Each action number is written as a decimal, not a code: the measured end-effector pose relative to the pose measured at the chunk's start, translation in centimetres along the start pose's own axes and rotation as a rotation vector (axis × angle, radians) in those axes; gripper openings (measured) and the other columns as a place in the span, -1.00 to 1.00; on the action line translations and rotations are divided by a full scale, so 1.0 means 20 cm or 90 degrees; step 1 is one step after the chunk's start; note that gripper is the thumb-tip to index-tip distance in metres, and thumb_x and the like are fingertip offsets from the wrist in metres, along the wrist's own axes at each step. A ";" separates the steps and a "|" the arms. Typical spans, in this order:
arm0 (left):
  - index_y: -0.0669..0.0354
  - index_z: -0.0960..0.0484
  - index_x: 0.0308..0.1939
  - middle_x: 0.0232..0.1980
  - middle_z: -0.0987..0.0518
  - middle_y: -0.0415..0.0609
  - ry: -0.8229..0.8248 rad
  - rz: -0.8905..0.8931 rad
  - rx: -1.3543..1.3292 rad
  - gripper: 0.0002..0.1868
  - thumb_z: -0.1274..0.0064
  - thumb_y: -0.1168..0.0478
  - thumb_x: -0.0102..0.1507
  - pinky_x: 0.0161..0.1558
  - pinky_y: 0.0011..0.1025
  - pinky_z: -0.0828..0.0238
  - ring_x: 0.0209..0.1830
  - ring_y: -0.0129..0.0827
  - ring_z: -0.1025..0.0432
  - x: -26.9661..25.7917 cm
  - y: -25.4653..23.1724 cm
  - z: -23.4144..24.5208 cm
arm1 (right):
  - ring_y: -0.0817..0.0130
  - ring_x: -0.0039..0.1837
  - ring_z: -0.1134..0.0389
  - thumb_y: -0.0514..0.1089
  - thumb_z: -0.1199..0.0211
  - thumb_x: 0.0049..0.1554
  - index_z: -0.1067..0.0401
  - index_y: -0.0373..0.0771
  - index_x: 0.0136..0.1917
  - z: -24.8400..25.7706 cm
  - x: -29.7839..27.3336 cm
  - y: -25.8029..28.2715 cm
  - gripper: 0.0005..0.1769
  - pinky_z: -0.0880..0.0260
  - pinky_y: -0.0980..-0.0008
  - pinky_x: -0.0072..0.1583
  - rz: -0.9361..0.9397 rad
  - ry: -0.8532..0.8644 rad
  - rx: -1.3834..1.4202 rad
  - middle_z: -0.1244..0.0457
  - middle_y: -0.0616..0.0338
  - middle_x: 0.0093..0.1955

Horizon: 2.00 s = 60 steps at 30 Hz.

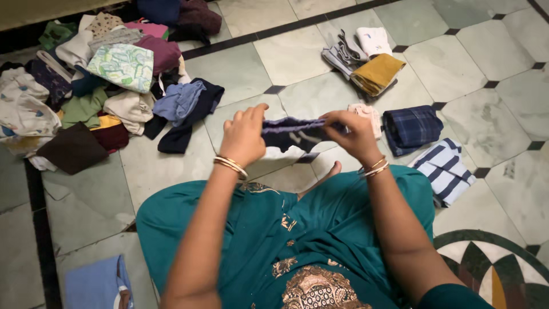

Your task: The person sits on the floor and folds various pieces of clothing, including shirts, pants, and underwear, by hand. Each item is smoothed, folded into a compact shape, and placed into a growing stack on the floor.

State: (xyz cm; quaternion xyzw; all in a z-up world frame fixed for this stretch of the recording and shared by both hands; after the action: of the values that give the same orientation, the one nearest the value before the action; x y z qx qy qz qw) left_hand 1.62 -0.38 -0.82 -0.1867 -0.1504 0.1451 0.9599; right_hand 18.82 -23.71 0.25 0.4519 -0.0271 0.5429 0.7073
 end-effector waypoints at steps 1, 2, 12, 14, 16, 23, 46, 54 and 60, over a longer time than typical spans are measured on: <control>0.01 -0.30 0.34 0.14 -0.56 0.00 0.000 0.020 0.055 -0.20 -0.17 0.29 -0.01 0.07 0.05 -0.33 0.18 -0.05 -0.40 0.00 -0.02 -0.04 | 0.34 0.05 -0.48 -0.35 -0.39 0.10 -0.48 -0.29 0.00 -0.02 0.00 0.01 -0.82 -0.48 0.40 0.05 0.020 0.003 -0.004 -0.43 0.11 0.06; 0.06 -0.32 0.33 0.14 -0.56 0.03 -0.101 -0.039 0.059 -0.13 -0.20 0.15 -0.09 0.06 0.14 -0.31 0.16 -0.03 -0.42 0.01 -0.05 -0.08 | 0.34 0.03 -0.48 -0.35 -0.39 0.10 -0.49 -0.28 -0.02 -0.03 0.00 0.01 -0.82 -0.48 0.41 0.03 0.023 0.010 -0.027 -0.43 0.12 0.06; 0.12 -0.62 -0.03 -0.10 -0.63 0.08 0.030 -0.008 -0.149 -0.65 -0.25 0.09 0.16 -0.07 -0.07 -0.48 -0.07 0.05 -0.53 0.10 -0.25 -0.20 | 0.38 -0.02 -0.47 -0.39 -0.38 0.12 -0.48 -0.28 -0.05 0.02 0.00 -0.01 -0.86 -0.46 0.46 0.01 0.013 -0.030 -0.025 -0.45 0.13 0.05; 0.11 -0.62 -0.08 -0.11 -0.64 0.07 0.056 -0.007 -0.132 -0.75 -0.20 0.11 0.22 -0.07 -0.07 -0.48 -0.06 0.04 -0.53 0.11 -0.28 -0.16 | 0.40 -0.07 -0.45 -0.38 -0.40 0.11 -0.51 -0.29 -0.03 0.03 -0.01 0.00 -0.84 -0.44 0.46 -0.02 -0.022 -0.043 -0.022 -0.44 0.14 -0.01; 0.12 -0.61 -0.12 -0.12 -0.64 0.06 0.092 -0.013 -0.102 -0.81 -0.14 0.12 0.30 -0.07 -0.06 -0.48 -0.05 0.03 -0.53 0.12 -0.31 -0.12 | 0.41 -0.14 -0.41 -0.37 -0.46 0.08 -0.56 -0.30 0.01 0.04 0.00 0.00 -0.79 -0.41 0.45 -0.07 -0.063 -0.054 -0.033 -0.42 0.14 -0.12; 0.04 -0.63 0.07 -0.06 -0.55 0.18 0.076 -0.107 -0.139 -0.64 0.02 0.39 0.22 -0.13 -0.03 -0.48 -0.10 0.12 -0.50 0.07 -0.38 -0.05 | 0.27 0.14 -0.48 -0.32 -0.43 0.11 -0.47 -0.31 0.14 0.06 0.02 0.03 -0.68 -0.46 0.44 0.15 -0.001 -0.118 -0.008 -0.37 0.02 0.22; 0.29 -0.67 -0.18 -0.19 -0.65 0.38 -0.018 0.238 -0.260 -0.42 -0.12 -0.23 0.20 -0.07 -0.05 -0.49 -0.12 0.21 -0.54 0.21 -0.49 0.02 | 0.40 0.01 -0.40 -0.39 -0.40 0.07 -0.40 -0.38 0.00 -0.33 -0.14 0.05 -0.75 -0.45 0.41 0.05 -0.139 -0.204 0.111 -0.40 0.00 0.23; 0.13 -0.74 -0.11 0.40 -0.38 0.27 -0.023 0.110 -0.231 -0.70 -0.03 0.36 0.12 -0.01 -0.09 -0.49 -0.08 0.17 -0.54 0.16 -0.44 -0.09 | 0.42 0.16 -0.41 -0.41 -0.31 0.24 -0.30 -0.38 0.06 -0.29 -0.13 -0.12 -0.79 -0.45 0.46 0.22 -0.210 -0.316 0.394 -0.36 -0.17 0.21; 0.24 -0.70 0.02 0.20 -0.52 0.28 -0.064 0.162 -0.314 -0.61 -0.09 0.38 0.09 0.18 -0.16 -0.43 0.10 0.13 -0.50 0.22 -0.37 -0.22 | 0.41 0.20 -0.42 -0.43 -0.30 0.18 -0.33 -0.40 0.02 -0.34 -0.15 -0.08 -0.81 -0.49 0.44 0.19 -0.161 -0.233 0.307 -0.33 -0.17 0.35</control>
State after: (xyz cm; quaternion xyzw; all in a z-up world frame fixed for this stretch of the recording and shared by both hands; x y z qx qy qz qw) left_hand 8.70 -6.80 -0.76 -0.4243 -0.2040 0.2326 0.8510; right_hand 15.84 -21.42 -6.29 0.6963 0.0320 0.3513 0.6250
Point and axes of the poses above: each hand's wrist, its own x-axis towards the middle knuckle, its own z-axis out of the back of the hand, y = z × x, the point moved 1 cm from there along x, towards the middle knuckle
